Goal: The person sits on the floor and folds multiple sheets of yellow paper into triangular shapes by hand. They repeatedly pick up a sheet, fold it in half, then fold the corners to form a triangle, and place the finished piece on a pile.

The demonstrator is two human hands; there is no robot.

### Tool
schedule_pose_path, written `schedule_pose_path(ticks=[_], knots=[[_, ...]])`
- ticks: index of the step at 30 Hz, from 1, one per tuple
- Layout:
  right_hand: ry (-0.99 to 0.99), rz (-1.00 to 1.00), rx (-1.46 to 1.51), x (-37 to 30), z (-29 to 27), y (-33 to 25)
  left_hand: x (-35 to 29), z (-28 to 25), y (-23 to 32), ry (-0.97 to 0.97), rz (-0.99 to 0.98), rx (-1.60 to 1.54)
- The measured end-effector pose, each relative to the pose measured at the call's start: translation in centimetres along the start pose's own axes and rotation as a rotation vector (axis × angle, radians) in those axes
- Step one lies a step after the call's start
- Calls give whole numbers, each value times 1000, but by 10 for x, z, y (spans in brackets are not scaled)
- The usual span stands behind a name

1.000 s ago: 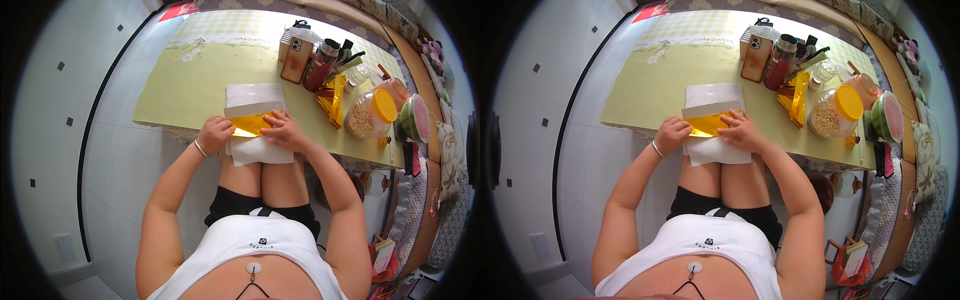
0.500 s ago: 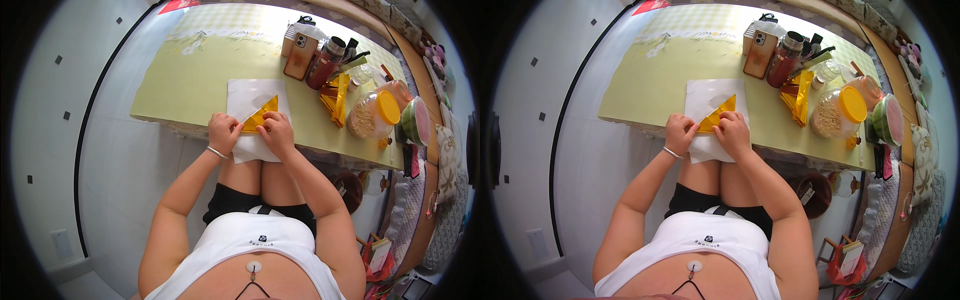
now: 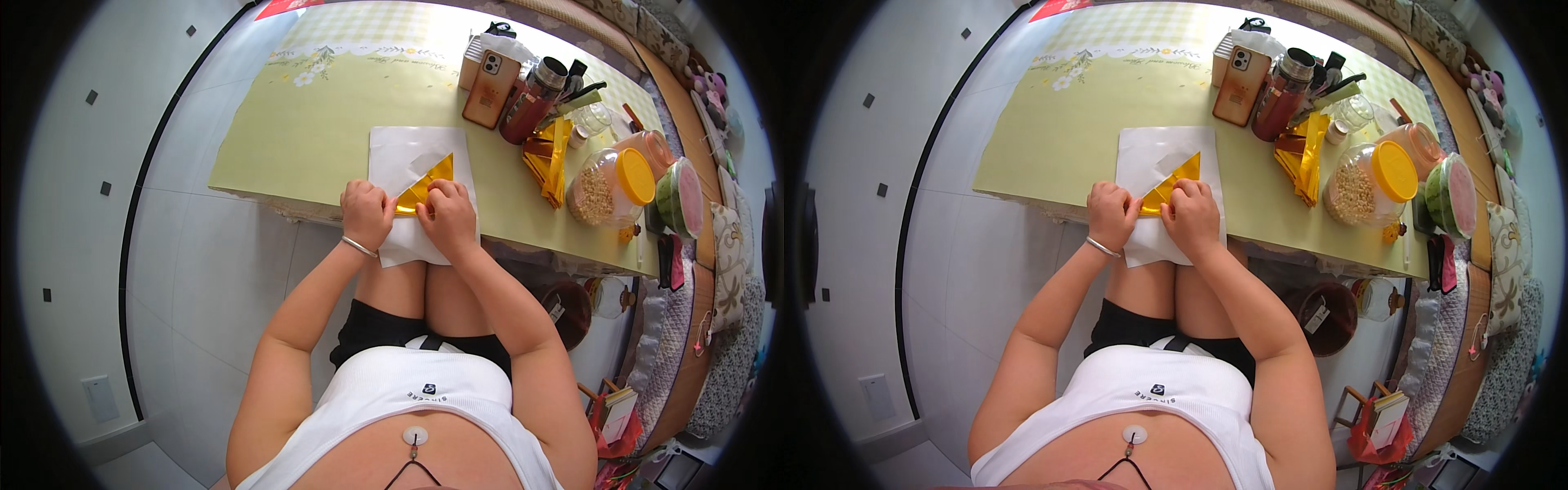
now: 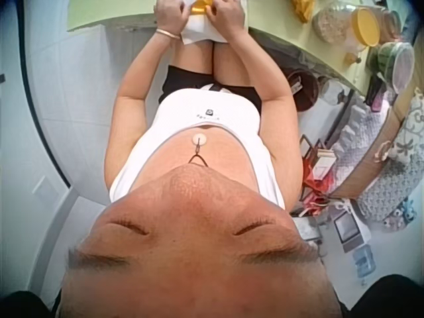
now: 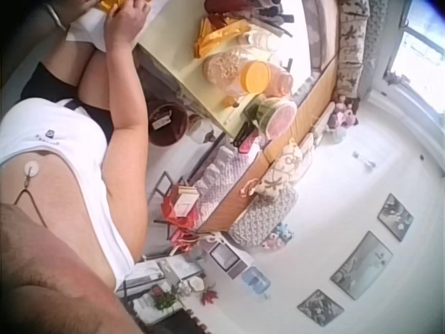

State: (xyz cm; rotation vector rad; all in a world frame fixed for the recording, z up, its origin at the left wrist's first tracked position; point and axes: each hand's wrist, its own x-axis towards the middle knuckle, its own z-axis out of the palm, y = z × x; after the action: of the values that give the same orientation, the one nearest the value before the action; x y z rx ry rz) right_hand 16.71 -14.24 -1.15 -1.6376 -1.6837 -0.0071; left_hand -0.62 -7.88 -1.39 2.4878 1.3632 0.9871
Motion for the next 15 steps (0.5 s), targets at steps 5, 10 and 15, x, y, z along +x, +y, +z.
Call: schedule_pose_path(ticks=[5,10,15], knots=[[-11,-174,-128,-4,2,4,0,-1,3,-16,-7,15],[-71,-229,-141,-5,-4,10,-8,-8,0,-52,9,91],[-157,-239,-129,-1,-14,10,-8,-7,3,90,7,127]])
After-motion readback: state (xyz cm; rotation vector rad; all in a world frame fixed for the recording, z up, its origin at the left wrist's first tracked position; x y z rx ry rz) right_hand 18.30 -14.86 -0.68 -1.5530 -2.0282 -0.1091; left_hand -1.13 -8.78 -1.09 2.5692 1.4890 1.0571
